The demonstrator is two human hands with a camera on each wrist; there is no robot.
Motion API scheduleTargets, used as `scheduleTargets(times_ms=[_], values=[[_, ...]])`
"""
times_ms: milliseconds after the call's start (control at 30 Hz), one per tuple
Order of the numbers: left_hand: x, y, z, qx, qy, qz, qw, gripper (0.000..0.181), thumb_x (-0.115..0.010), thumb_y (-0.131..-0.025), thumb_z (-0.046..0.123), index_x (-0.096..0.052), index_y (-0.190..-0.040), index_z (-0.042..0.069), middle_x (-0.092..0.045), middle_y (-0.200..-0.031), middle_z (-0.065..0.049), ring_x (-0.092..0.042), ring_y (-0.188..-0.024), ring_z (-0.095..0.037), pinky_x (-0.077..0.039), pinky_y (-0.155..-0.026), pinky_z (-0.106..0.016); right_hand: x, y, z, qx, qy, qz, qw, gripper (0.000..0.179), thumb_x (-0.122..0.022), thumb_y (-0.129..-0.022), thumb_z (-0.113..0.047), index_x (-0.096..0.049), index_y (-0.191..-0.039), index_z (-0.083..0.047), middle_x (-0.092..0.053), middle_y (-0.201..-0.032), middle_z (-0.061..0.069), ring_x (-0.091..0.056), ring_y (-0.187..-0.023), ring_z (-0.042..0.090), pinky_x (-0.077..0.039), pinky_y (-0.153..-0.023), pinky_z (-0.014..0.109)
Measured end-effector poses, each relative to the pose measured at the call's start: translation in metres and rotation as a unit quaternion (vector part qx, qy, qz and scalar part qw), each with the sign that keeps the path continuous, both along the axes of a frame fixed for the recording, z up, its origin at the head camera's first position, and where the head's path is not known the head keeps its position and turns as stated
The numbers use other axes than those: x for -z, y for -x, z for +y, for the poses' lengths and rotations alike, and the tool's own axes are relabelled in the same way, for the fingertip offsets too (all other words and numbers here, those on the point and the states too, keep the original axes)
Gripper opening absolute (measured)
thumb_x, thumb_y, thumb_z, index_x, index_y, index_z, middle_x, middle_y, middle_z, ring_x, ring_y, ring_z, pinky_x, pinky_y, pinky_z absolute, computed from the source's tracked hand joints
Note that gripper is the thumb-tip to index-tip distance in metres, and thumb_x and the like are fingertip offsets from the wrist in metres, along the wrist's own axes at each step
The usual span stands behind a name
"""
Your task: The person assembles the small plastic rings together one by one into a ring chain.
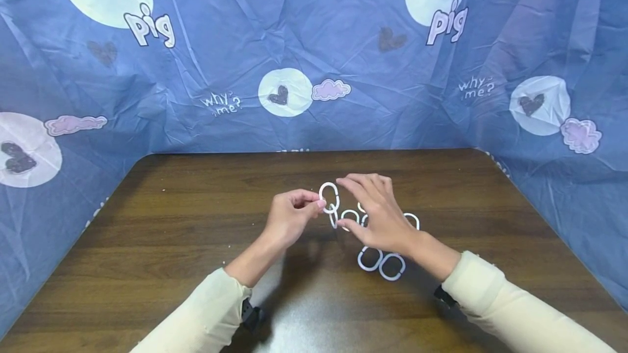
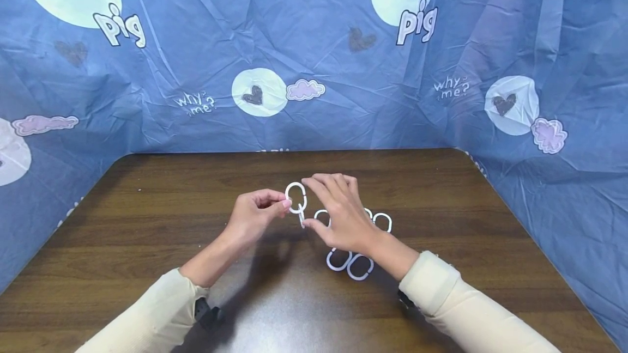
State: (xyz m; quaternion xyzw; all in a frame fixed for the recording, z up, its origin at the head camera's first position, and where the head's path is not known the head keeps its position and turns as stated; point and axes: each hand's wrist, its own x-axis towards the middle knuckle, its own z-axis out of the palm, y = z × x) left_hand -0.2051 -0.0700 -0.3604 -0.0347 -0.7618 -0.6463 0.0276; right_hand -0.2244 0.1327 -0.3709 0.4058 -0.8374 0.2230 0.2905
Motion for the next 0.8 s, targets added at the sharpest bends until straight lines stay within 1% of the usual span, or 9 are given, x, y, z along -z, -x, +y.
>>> scheduleTargets(times_ms=[133, 267, 367, 467, 600, 700, 800], values=[[0.001, 0.0, -0.002, -0.002, -0.002, 0.005, 1.0, 0.011, -0.073, -0.084, 0.006, -0.071, -0.09, -0.002, -0.069, -0.076, -0.011, -0.062, -0.064, -0.009, -0.049, -0.061, -0.022, 0.0, 0.001, 0.015, 0.02, 0.008, -0.028, 0.9994, 0.077, -0.083, -0.071, -0.03, -0.048, -0.136, -0.007, -0.053, -0.127, 0.009, -0.044, -0.112, 0.026, -0.029, -0.09, 0.045], [0.001, 0.0, -0.004, -0.007, -0.009, 0.003, 0.9999, 0.011, -0.073, -0.083, 0.006, -0.071, -0.09, -0.003, -0.07, -0.078, -0.013, -0.063, -0.064, -0.009, -0.051, -0.063, -0.022, 0.001, 0.003, 0.03, 0.043, 0.015, -0.061, 0.9971, 0.076, -0.084, -0.071, -0.028, -0.048, -0.136, -0.008, -0.054, -0.126, 0.007, -0.044, -0.111, 0.024, -0.029, -0.085, 0.043], [0.001, 0.0, -0.006, -0.01, -0.012, 0.001, 0.9999, 0.01, -0.073, -0.083, 0.005, -0.071, -0.09, -0.002, -0.069, -0.076, -0.011, -0.064, -0.064, -0.01, -0.052, -0.064, -0.022, 0.002, 0.004, 0.042, 0.059, 0.022, -0.083, 0.9946, 0.075, -0.084, -0.071, -0.026, -0.049, -0.135, -0.009, -0.055, -0.126, 0.007, -0.044, -0.111, 0.024, -0.028, -0.085, 0.043], [-0.001, 0.0, -0.008, -0.013, -0.009, 0.003, 0.9999, 0.01, -0.073, -0.084, 0.005, -0.071, -0.09, -0.002, -0.069, -0.077, -0.011, -0.064, -0.064, -0.01, -0.052, -0.064, -0.022, 0.003, 0.006, 0.053, 0.074, 0.025, -0.098, 0.9921, 0.074, -0.084, -0.072, -0.025, -0.049, -0.135, -0.01, -0.055, -0.125, 0.006, -0.044, -0.111, 0.024, -0.027, -0.085, 0.043], [-0.002, 0.0, -0.01, -0.018, -0.006, 0.008, 0.9998, 0.011, -0.073, -0.084, 0.006, -0.071, -0.092, -0.003, -0.07, -0.081, -0.014, -0.063, -0.064, -0.008, -0.053, -0.066, -0.023, 0.003, 0.006, 0.066, 0.098, 0.018, -0.123, 0.9875, 0.074, -0.084, -0.072, -0.025, -0.05, -0.135, -0.009, -0.055, -0.124, 0.008, -0.044, -0.109, 0.026, -0.026, -0.086, 0.045], [-0.002, 0.001, -0.011, -0.02, -0.005, 0.005, 0.9998, 0.011, -0.073, -0.084, 0.006, -0.071, -0.092, -0.002, -0.07, -0.079, -0.012, -0.064, -0.064, -0.009, -0.054, -0.068, -0.026, 0.004, 0.007, 0.075, 0.112, 0.007, -0.143, 0.9833, 0.073, -0.084, -0.073, -0.025, -0.049, -0.135, -0.008, -0.055, -0.123, 0.01, -0.044, -0.108, 0.027, -0.025, -0.085, 0.047], [-0.002, 0.001, -0.012, -0.023, -0.001, 0.001, 0.9997, 0.011, -0.073, -0.084, 0.007, -0.071, -0.091, -0.001, -0.069, -0.077, -0.009, -0.064, -0.065, -0.01, -0.053, -0.068, -0.026, 0.006, 0.008, 0.085, 0.119, -0.006, -0.161, 0.9798, 0.072, -0.083, -0.074, -0.027, -0.049, -0.135, -0.008, -0.056, -0.123, 0.01, -0.044, -0.107, 0.027, -0.025, -0.085, 0.047]])
